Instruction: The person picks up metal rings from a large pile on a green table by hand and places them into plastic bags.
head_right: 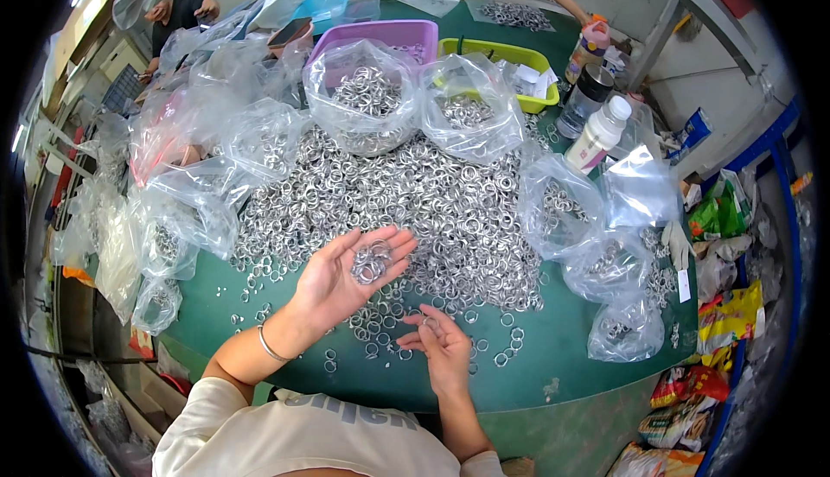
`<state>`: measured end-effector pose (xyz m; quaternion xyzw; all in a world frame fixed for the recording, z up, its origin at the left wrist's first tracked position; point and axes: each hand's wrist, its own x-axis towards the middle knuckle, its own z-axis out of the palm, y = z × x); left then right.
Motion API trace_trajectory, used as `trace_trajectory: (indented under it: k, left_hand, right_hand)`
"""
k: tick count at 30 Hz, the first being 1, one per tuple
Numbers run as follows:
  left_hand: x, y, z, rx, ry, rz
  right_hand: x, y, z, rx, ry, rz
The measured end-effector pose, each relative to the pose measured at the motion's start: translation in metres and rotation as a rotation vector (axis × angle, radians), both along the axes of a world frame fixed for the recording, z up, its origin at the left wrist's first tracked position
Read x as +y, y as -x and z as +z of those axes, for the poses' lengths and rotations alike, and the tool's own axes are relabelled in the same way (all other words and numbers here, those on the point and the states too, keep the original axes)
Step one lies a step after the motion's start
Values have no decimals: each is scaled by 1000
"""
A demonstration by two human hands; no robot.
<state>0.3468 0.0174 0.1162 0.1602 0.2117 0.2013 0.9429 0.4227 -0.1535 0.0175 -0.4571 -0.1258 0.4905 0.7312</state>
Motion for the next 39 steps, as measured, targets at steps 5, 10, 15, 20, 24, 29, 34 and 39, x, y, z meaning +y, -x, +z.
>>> trace_trajectory:
  k: [5,10,15,20,24,29,34,39]
  left_hand:
    - [1,6,-20,167,115,-7]
    - [-15,0,-34,259,203,-148]
    - [-28,-11,-43,282,130,-208]
    - [-38,-35,-45,308,60,-169]
    - [-45,-50,-33,298,86,-205]
    - [-43,-39,-35,217,96,-239]
    - [-23,-7,-33,233,109,-202]
    - [4,55,-57,237,158,64]
  right_hand:
    - [1,-5,3,-25,4,66]
    - [-6,-7,5,2,11,75]
    - [-20,-6,5,-12,6,-6]
    - [-30,-7,3,-54,-17,-112]
    - [-33,-10,3,-11,-23,-127]
    - [-32,-4,4,-69,19,-138]
    - [-34,0,-1,-149,55,-136]
    - [-26,2,0,-186,64,-117]
